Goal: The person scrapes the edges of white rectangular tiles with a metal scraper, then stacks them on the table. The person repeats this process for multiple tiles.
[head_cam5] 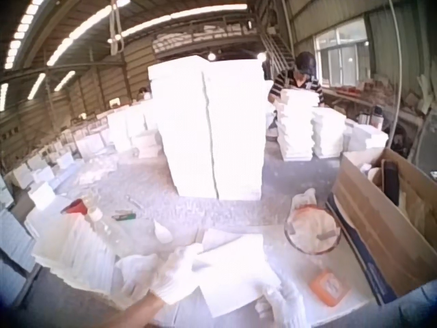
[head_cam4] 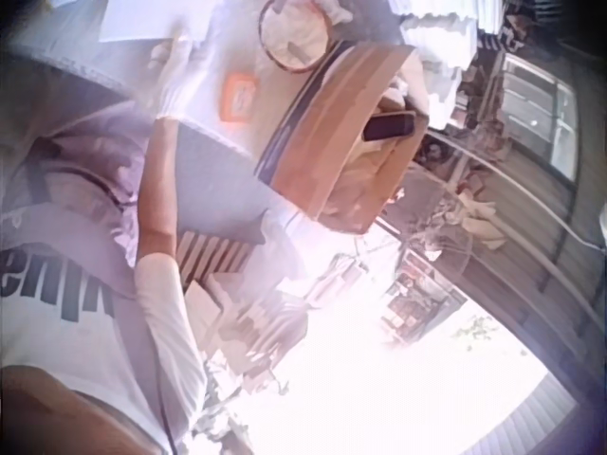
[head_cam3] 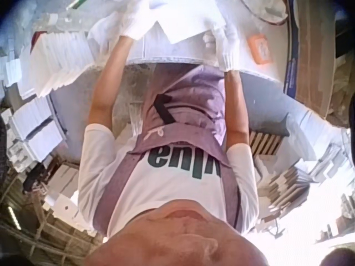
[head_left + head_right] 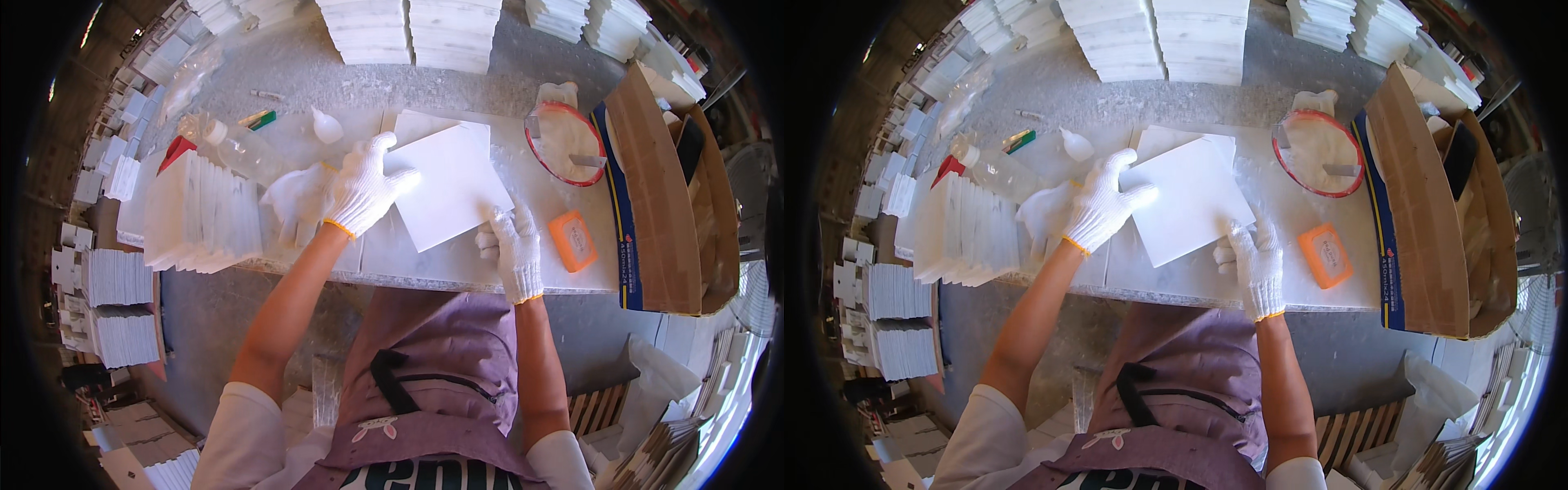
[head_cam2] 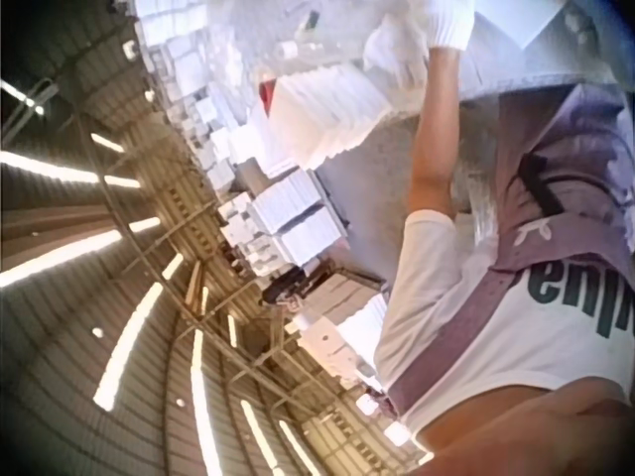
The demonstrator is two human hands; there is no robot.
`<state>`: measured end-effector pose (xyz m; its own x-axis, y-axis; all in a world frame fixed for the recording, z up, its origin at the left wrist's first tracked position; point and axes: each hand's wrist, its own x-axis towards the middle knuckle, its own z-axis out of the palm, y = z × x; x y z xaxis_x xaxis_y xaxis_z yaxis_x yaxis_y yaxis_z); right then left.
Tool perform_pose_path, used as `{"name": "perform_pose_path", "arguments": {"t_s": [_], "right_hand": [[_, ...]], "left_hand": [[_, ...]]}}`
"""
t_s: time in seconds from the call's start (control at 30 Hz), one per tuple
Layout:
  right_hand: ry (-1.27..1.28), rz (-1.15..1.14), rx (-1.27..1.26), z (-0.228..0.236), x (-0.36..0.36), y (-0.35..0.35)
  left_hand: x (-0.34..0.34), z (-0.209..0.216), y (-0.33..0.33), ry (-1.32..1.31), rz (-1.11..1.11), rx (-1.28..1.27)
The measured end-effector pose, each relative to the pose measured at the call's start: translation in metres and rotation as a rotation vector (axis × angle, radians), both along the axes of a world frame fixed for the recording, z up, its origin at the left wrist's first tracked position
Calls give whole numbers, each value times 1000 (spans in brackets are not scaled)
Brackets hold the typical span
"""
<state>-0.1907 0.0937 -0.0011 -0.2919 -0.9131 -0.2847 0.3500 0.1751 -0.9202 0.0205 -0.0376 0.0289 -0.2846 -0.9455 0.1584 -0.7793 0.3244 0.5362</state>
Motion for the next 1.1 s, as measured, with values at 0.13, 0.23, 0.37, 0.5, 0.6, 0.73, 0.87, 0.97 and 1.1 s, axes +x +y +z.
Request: {"name": "perform_pose_path", "arguments": {"t_s": [0.13,0.23,0.37,0.5,0.6,0.73,0.87,0.97,1.1], "right_hand": [[17,-13,-24,-11,-5,2],[9,-17,-53,-14,-5,4],[43,-31,-30,-6,-3,9],[28,-33,-83,-5,1,14],[-21,-58,-87,-7,1,17],[-46,-34,-101,-10,-2,19],[-44,-65,-107,-11,-1,21],[-28,-59,-121,-16,-4,22],[-24,-49,-175,-16,-2,23]], "left_hand": [[1,3,-2,-17,-16,64],[-1,12,3,-40,-15,110],[-4,23,2,-13,-7,174],[8,16,1,0,-18,73],[11,19,9,-56,-29,49],[19,21,23,13,-76,-48],[20,20,39,74,-63,-131],[17,34,54,131,-67,-114],[20,34,67,153,-93,-180]]}}
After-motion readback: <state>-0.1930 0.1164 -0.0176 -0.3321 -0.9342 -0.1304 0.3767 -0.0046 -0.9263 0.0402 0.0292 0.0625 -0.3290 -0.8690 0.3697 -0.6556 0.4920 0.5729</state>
